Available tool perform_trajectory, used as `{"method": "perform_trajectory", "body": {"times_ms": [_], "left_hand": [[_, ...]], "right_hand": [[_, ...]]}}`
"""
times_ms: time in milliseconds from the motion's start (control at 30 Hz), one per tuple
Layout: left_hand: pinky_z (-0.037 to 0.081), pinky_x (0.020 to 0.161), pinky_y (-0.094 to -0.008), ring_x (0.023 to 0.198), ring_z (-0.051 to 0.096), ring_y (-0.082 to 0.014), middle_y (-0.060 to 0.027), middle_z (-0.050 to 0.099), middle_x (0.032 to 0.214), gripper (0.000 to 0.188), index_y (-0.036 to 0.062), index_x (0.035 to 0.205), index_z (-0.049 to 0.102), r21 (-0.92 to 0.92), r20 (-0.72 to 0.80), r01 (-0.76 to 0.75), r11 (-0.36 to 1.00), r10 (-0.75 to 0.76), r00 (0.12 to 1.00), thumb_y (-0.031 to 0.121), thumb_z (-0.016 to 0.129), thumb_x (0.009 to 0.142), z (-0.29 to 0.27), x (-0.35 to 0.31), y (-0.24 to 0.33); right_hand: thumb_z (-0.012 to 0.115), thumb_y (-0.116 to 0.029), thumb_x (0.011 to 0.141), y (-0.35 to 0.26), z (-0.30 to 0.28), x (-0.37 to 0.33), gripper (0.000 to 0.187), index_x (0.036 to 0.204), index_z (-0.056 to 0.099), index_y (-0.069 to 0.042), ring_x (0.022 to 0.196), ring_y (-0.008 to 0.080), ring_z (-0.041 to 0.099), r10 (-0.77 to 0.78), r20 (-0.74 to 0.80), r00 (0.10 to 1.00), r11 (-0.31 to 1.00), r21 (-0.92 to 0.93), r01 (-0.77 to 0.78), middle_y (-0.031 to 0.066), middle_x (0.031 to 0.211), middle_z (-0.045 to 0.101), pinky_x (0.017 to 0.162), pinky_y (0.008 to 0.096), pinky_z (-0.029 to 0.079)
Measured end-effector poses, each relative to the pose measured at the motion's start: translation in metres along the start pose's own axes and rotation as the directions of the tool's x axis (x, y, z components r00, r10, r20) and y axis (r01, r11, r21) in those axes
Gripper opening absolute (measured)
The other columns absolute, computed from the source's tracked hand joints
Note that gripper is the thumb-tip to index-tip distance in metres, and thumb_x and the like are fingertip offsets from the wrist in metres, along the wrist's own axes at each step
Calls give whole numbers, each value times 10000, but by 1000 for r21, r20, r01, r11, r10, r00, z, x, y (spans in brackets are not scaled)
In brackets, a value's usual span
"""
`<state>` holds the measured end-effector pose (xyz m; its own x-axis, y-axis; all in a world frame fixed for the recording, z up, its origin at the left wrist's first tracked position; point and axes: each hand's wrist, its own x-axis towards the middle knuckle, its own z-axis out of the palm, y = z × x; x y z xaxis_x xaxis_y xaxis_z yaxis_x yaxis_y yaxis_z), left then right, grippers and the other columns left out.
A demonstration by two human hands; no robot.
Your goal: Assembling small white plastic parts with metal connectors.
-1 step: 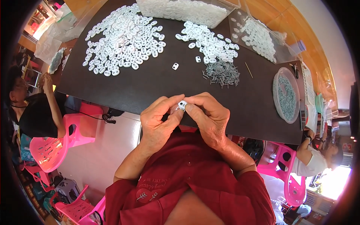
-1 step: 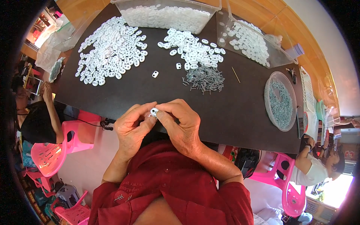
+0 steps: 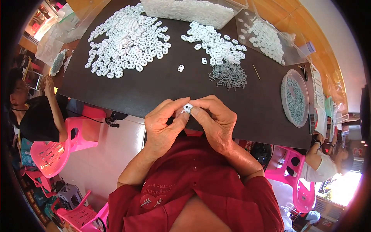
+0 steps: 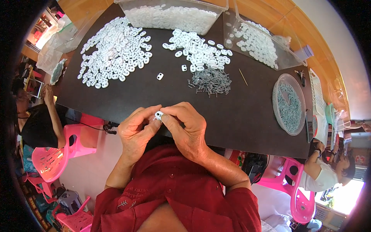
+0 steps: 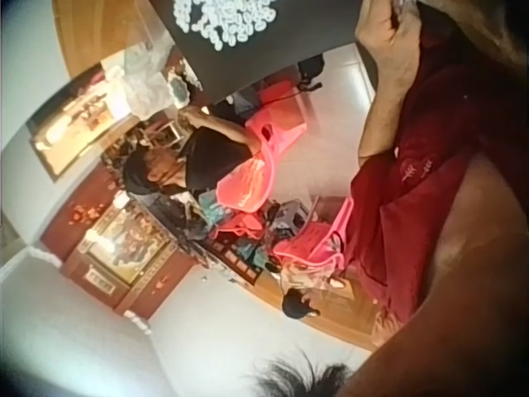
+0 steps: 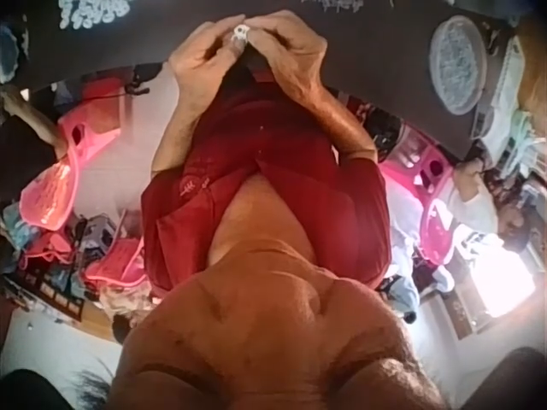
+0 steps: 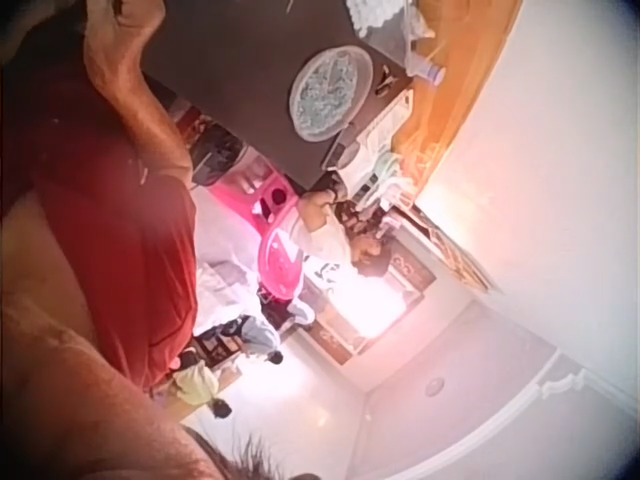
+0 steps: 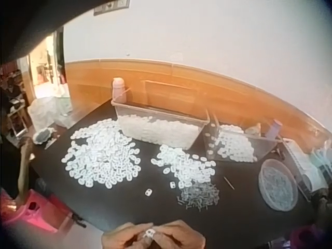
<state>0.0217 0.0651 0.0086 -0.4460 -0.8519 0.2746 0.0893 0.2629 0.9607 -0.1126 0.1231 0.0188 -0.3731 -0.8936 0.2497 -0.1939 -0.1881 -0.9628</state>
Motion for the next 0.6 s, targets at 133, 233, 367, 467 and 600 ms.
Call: {"method": "perform_trajectory", "body": {"times_ms": [133,233,367,467,600], "left_hand": [[415,587,-211,659,499,-83,-29,537,728,329,-28,1067,634,17,17,-2,1000,2,1000,-84,635,742,-1,0,-1],[420,587,-213,656,506,-87,-31,545,730,318,-27,1066,634,19,24,-1,1000,1,1000,-70,651,751,-2,0,-1],[430,594,-217,658,515,-90,-34,553,734,305,-23,1066,633,33,36,11,999,-12,999,-47,667,764,-3,1,-1],[439,608,-217,666,523,-90,-34,561,742,304,-20,1070,630,45,46,28,999,-30,999,-36,673,770,-4,1,-3],[455,635,-207,682,529,-74,-24,583,776,300,-18,1085,623,-82,20,109,991,-108,994,-23,671,789,-3,-2,-5]], "right_hand": [[613,43,797,2,-2,0,137,919,653,-5,685,135,552,-41,15,999,996,-73,42,74,791,597,596,251,435],[614,50,793,4,-2,0,145,920,652,-6,687,143,554,-56,15,998,994,-96,58,76,793,599,598,257,439],[618,52,788,7,-2,0,147,919,652,-7,693,161,562,-100,23,995,987,-127,102,82,795,604,600,265,445],[620,53,786,7,-2,0,145,915,651,-7,699,176,567,-127,32,991,982,-140,131,88,799,608,602,272,449],[621,47,787,5,-2,1,136,908,650,-8,704,179,570,-101,46,994,983,-148,107,83,798,612,610,276,454]]}}
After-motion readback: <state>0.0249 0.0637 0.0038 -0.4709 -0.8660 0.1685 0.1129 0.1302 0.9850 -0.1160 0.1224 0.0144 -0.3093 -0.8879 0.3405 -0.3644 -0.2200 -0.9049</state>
